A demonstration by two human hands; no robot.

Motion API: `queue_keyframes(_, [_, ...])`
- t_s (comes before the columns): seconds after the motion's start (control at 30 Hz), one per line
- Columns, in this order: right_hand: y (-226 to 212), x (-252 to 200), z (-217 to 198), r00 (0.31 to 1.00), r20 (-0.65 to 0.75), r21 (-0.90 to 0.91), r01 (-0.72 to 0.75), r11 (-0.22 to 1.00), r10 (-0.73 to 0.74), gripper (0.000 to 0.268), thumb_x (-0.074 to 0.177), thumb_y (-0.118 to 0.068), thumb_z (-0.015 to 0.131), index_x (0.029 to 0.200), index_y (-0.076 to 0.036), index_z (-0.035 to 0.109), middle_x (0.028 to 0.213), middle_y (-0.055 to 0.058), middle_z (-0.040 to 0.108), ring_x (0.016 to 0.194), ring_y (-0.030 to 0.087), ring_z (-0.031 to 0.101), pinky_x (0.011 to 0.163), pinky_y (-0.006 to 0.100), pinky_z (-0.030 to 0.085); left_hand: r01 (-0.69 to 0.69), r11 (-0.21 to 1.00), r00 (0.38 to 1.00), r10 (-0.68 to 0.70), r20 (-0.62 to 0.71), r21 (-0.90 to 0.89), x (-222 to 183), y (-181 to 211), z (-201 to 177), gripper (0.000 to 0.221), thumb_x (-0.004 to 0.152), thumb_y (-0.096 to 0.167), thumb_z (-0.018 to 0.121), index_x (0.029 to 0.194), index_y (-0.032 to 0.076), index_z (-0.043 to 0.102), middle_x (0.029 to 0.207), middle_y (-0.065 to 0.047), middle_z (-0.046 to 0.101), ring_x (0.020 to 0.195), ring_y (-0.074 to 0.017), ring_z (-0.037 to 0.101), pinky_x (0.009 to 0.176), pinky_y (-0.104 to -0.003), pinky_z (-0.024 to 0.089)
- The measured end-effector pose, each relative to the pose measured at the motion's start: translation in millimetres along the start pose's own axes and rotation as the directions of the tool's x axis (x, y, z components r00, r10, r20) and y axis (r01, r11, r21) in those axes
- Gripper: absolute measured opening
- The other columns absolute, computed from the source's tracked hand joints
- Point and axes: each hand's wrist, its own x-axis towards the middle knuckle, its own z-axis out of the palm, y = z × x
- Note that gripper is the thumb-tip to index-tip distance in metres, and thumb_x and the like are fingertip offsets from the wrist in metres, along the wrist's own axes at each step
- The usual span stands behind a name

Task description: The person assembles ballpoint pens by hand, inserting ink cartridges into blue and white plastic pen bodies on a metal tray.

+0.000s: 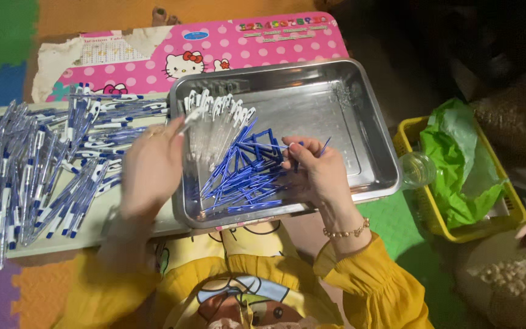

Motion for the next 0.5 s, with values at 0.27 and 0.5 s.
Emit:
queue_keyframes(0.27, [-16.8, -29.6, 8.4, 0.974, 0.063, -0.277, 0.227, 0.934, -0.218, 0.026, 0.094, -0.013, 0.080, 0.114, 0.003, 0.078, 0.083, 0.015, 0.077, 0.069, 0.017, 0.076, 0.047, 0.017, 0.048, -0.164, 0.935, 0.871, 0.287, -0.399, 0.314, 15.3, 14.0, 33.8, 0.017, 0.101, 0.021, 0.068, 0.110, 0.017, 0.082, 0.093, -0.012, 0.061, 0.090, -0.0342, 0.064, 0.070, -0.045, 0.054])
queue_keyframes(0.5, [-20.3, -44.6, 12.7, 0.929, 0.188, -0.382, 0.368, 0.847, -0.319, 0.020, 0.097, -0.009, 0.077, 0.113, 0.001, 0.080, 0.084, 0.016, 0.080, 0.074, 0.017, 0.075, 0.074, 0.027, 0.060, -0.264, 0.896, 0.964, 0.229, -0.135, -0.356, -31.1, 41.6, 72.5, 0.017, 0.101, 0.031, 0.069, 0.110, 0.028, 0.082, 0.098, 0.000, 0.075, 0.099, -0.0260, 0.070, 0.088, -0.037, 0.056])
